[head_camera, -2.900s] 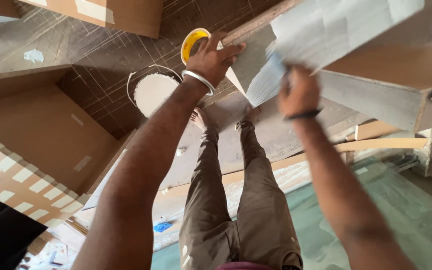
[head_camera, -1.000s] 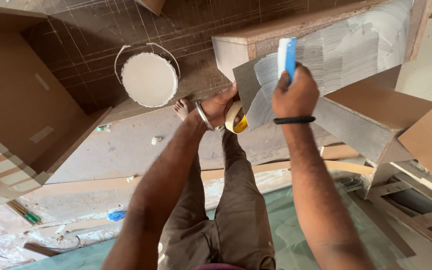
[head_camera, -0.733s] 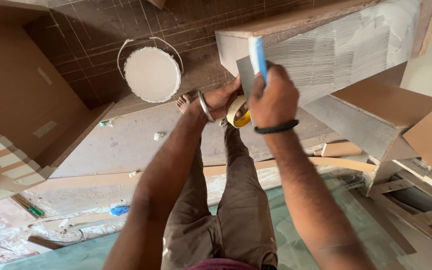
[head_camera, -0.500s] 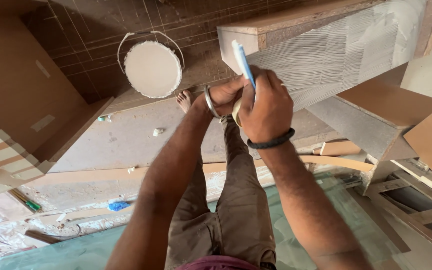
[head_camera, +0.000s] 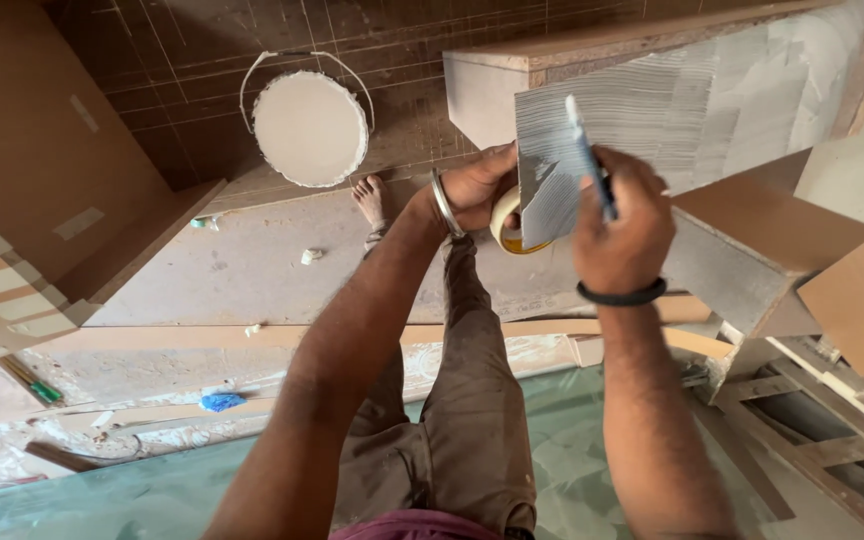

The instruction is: The recorder is applying masking tape and white adhesive to various wood panels for furniture assembly.

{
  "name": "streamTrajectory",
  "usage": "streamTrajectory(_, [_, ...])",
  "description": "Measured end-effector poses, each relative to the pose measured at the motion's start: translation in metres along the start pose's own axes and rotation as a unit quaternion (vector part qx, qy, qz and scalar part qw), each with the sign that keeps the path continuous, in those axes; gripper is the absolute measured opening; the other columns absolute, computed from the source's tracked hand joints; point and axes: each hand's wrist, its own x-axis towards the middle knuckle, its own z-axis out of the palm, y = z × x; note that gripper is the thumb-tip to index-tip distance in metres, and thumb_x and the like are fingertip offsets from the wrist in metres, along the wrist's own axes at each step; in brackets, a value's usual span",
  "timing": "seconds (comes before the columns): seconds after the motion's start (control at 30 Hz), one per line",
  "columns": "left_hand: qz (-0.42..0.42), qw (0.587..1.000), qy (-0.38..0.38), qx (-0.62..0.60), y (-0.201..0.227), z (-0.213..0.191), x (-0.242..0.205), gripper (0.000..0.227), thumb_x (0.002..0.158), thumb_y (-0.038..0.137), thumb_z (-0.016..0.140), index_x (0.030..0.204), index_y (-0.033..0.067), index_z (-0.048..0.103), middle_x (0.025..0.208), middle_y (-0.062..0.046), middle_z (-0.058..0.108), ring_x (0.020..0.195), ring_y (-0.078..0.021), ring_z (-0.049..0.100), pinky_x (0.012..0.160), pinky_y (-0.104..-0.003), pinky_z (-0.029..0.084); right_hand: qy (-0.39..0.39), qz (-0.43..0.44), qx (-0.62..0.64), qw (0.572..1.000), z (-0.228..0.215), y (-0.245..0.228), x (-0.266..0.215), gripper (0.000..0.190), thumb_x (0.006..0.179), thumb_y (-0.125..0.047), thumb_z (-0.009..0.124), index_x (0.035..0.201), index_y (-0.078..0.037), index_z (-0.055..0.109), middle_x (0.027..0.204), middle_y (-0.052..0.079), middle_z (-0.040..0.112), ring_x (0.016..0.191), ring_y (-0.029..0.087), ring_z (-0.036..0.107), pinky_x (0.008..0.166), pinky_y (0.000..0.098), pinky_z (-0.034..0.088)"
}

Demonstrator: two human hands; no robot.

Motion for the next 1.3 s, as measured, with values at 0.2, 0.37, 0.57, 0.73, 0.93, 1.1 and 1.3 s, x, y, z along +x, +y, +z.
streamTrajectory(0.2, [0.028, 0.999, -0.002, 0.026, -0.002, 0.009, 0.011, 0.062, 0.092, 0.056, 0.068, 0.121, 0.0014, 0.065, 0.112, -0.016, 0.072, 0.103, -0.0242, 0.073, 0.091, -0.043, 0.063, -0.041, -0.065, -0.016, 0.997, -0.008, -0.030, -0.001, 0.023, 0.103, -0.001, 0.068, 0.126, -0.001, 0.071, 0.122, 0.015, 0.073, 0.112, 0.030, 0.071, 0.098, 0.0386, 0.056])
streamTrajectory(0.37, [0.065, 0.998, -0.015, -0.020, -0.022, -0.010, 0.028, 0.052, 0.096, 0.051, 0.070, 0.106, 0.0000, 0.073, 0.107, -0.018, 0.072, 0.102, -0.0251, 0.071, 0.094, -0.043, 0.060, -0.057, -0.111, -0.025, 0.992, -0.019, -0.044, 0.005, 0.027, 0.101, 0.001, 0.069, 0.127, 0.000, 0.070, 0.121, 0.014, 0.073, 0.110, 0.030, 0.070, 0.095, 0.0396, 0.056])
streamTrajectory(0.57, [0.016, 0.999, -0.022, 0.038, -0.027, -0.028, 0.038, 0.051, 0.092, 0.047, 0.079, 0.108, -0.0011, 0.069, 0.102, -0.019, 0.071, 0.094, -0.0296, 0.069, 0.087, -0.046, 0.059, -0.078, -0.153, -0.009, 0.985, -0.016, -0.034, -0.005, 0.029, 0.099, 0.002, 0.068, 0.127, -0.002, 0.069, 0.115, 0.012, 0.074, 0.100, 0.023, 0.070, 0.085, 0.0367, 0.056])
streamTrajectory(0.73, [-0.005, 0.995, 0.085, -0.048, 0.001, 0.027, 0.019, 0.079, 0.087, 0.065, 0.067, 0.128, -0.0025, 0.063, 0.115, -0.027, 0.068, 0.102, -0.0338, 0.069, 0.089, -0.047, 0.061, -0.116, -0.200, -0.025, 0.973, -0.016, -0.046, -0.011, 0.035, 0.094, 0.000, 0.069, 0.129, -0.004, 0.068, 0.113, 0.011, 0.074, 0.102, 0.026, 0.069, 0.092, 0.0382, 0.056])
streamTrajectory(0.93, [0.058, 0.997, 0.044, 0.010, -0.008, -0.006, 0.024, 0.085, 0.093, 0.065, 0.065, 0.144, -0.0028, 0.051, 0.138, -0.030, 0.060, 0.125, -0.0398, 0.061, 0.105, -0.057, 0.053, -0.196, -0.193, 0.032, 0.961, -0.035, -0.068, -0.012, 0.034, 0.089, -0.003, 0.071, 0.123, -0.005, 0.070, 0.112, 0.010, 0.075, 0.098, 0.025, 0.071, 0.093, 0.0381, 0.052])
streamTrajectory(1.1, [0.129, 0.988, 0.062, -0.053, 0.018, 0.025, -0.020, 0.084, 0.100, 0.063, 0.052, 0.156, 0.0021, 0.039, 0.154, -0.022, 0.049, 0.143, -0.0365, 0.047, 0.119, -0.054, 0.042, -0.071, 0.084, 0.261, 0.959, -0.058, 0.017, -0.067, 0.014, 0.102, -0.010, 0.071, 0.113, -0.003, 0.070, 0.104, 0.005, 0.072, 0.093, 0.015, 0.067, 0.086, 0.0315, 0.053])
streamTrajectory(1.3, [0.124, 0.968, 0.186, 0.116, 0.026, 0.029, -0.065, 0.042, 0.110, 0.036, 0.050, 0.131, -0.0008, 0.051, 0.107, -0.013, 0.062, 0.090, -0.0242, 0.065, 0.079, -0.039, 0.058, 0.172, 0.286, 0.577, 0.746, -0.076, 0.079, -0.071, 0.020, 0.104, -0.006, 0.071, 0.123, -0.001, 0.067, 0.114, 0.005, 0.069, 0.105, 0.017, 0.065, 0.096, 0.0357, 0.051])
